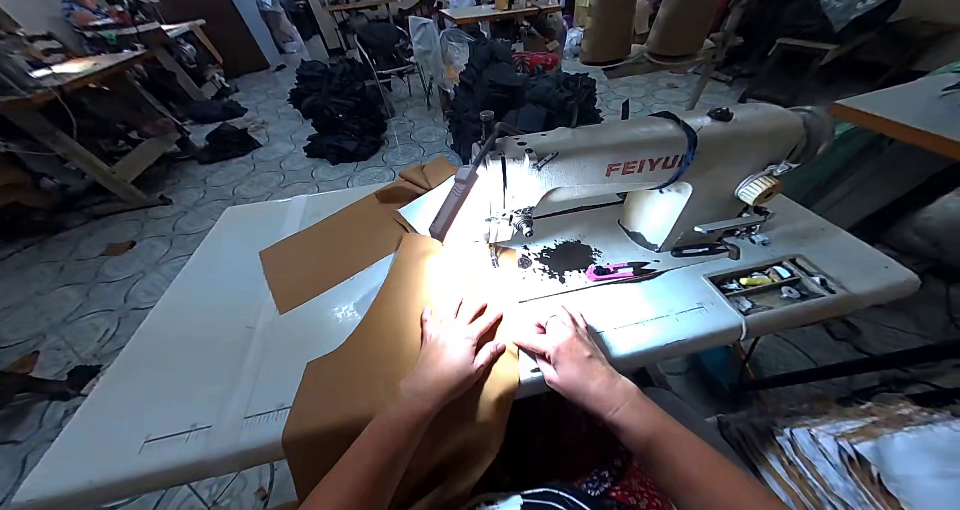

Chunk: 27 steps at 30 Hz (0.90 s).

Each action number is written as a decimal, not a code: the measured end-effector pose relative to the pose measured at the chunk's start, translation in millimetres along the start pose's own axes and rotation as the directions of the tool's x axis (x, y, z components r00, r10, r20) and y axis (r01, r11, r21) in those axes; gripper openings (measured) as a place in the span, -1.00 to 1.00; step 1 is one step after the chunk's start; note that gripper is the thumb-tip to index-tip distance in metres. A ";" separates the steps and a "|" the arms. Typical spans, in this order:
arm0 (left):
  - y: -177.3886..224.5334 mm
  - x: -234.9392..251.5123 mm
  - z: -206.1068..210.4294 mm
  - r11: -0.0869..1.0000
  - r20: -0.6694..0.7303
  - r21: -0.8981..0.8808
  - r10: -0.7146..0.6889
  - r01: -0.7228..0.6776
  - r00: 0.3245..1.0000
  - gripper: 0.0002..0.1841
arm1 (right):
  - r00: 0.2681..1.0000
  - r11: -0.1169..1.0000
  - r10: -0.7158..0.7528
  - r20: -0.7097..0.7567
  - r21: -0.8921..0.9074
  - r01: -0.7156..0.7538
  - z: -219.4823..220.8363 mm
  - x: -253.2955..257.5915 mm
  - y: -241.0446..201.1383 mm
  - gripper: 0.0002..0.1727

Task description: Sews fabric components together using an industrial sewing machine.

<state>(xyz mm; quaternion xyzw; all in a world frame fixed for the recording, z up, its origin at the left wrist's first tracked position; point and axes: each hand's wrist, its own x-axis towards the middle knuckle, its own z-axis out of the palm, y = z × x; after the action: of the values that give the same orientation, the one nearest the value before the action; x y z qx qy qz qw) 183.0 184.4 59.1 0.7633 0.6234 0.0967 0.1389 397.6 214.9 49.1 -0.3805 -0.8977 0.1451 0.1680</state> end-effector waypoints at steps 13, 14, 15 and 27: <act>29.8 -20.7 58.5 0.998 -0.529 0.036 0.061 -0.049 0.847 -0.57 | 0.995 0.997 -0.075 -0.064 -0.038 0.073 2.8 8.2 9.9 -0.54; 27.8 -16.9 57.3 0.998 -0.535 0.032 0.062 -0.054 0.843 -0.59 | 0.996 0.997 -0.068 -0.055 -0.037 0.066 2.2 11.4 11.4 -0.54; 25.8 -12.7 54.7 0.998 -0.530 0.024 0.059 -0.054 0.846 -0.59 | 0.998 0.998 -0.051 -0.027 -0.028 0.050 0.5 15.8 12.7 -0.54; -4.2 55.7 11.7 0.999 -0.275 0.007 -0.037 0.041 0.961 -0.61 | 0.993 0.996 0.083 0.089 -0.042 -0.079 -4.5 95.9 30.3 -0.61</act>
<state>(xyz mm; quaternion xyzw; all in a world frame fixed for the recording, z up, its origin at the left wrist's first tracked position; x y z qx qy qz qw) 194.2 238.6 45.3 0.7311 0.6521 0.1948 0.0481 356.0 305.9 59.7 -0.4127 -0.8909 0.1518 0.1137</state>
